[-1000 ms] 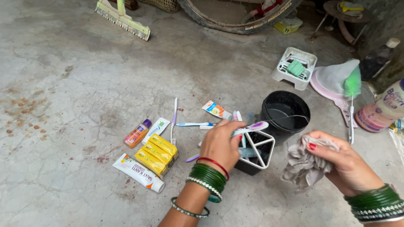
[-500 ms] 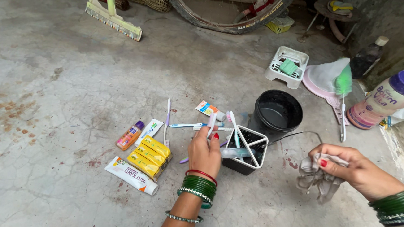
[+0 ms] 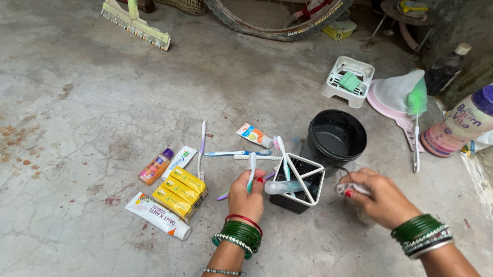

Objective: The person wipes several toothbrushes with a white cloth and places them into a black holder. The person also wipes a toothpaste tube and a small bottle before placing them on the floor.

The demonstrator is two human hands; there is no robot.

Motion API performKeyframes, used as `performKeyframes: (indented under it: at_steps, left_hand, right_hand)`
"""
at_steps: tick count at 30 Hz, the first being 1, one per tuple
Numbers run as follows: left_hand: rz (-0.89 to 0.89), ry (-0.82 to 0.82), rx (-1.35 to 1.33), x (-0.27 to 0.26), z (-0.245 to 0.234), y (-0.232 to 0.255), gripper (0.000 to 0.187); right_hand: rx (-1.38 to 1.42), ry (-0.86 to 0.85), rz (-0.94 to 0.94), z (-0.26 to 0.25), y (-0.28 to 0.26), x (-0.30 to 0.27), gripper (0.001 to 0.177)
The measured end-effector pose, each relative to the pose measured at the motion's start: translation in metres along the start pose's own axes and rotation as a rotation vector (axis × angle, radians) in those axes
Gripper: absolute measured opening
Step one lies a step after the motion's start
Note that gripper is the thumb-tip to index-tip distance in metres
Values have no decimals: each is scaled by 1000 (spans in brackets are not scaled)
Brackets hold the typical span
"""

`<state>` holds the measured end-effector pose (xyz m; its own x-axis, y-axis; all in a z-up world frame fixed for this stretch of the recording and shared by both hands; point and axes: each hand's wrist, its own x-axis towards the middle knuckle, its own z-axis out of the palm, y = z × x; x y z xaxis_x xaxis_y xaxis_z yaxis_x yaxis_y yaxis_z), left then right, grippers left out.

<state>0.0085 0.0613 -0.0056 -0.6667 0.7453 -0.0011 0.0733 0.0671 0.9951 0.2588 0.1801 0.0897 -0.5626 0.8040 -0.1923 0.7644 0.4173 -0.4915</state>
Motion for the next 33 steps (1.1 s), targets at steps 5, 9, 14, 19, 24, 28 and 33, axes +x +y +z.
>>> performKeyframes:
  at_steps: [5,9,14,19,24,28,33]
  left_hand:
    - [-43,-1,-102,-2,4,-2,21]
    - [-157,-20,-160,-1,6,-7,25]
    - [36,43,-114,-15,6,-20,41]
    - [-186,-44,60,-46,10,6,56]
    - [-98,43,84,-71,17,43,98]
    - [-107,105,25,-76,26,56,101]
    - [17,254,-7,-67,36,46,66]
  right_hand:
    - [-52,49,-47,6,6,-8,31]
    - [92,85,-90,-2,4,-17,43]
    - [228,17,-153,-10,-18,-25,35]
    - [-64,-1,-48,-2,-40,-27,29]
    - [62,77,-166,0,-23,-28,30]
    - [197,79,-145,3,-10,-28,23]
    - [202,83,-161,14,-7,-19,25]
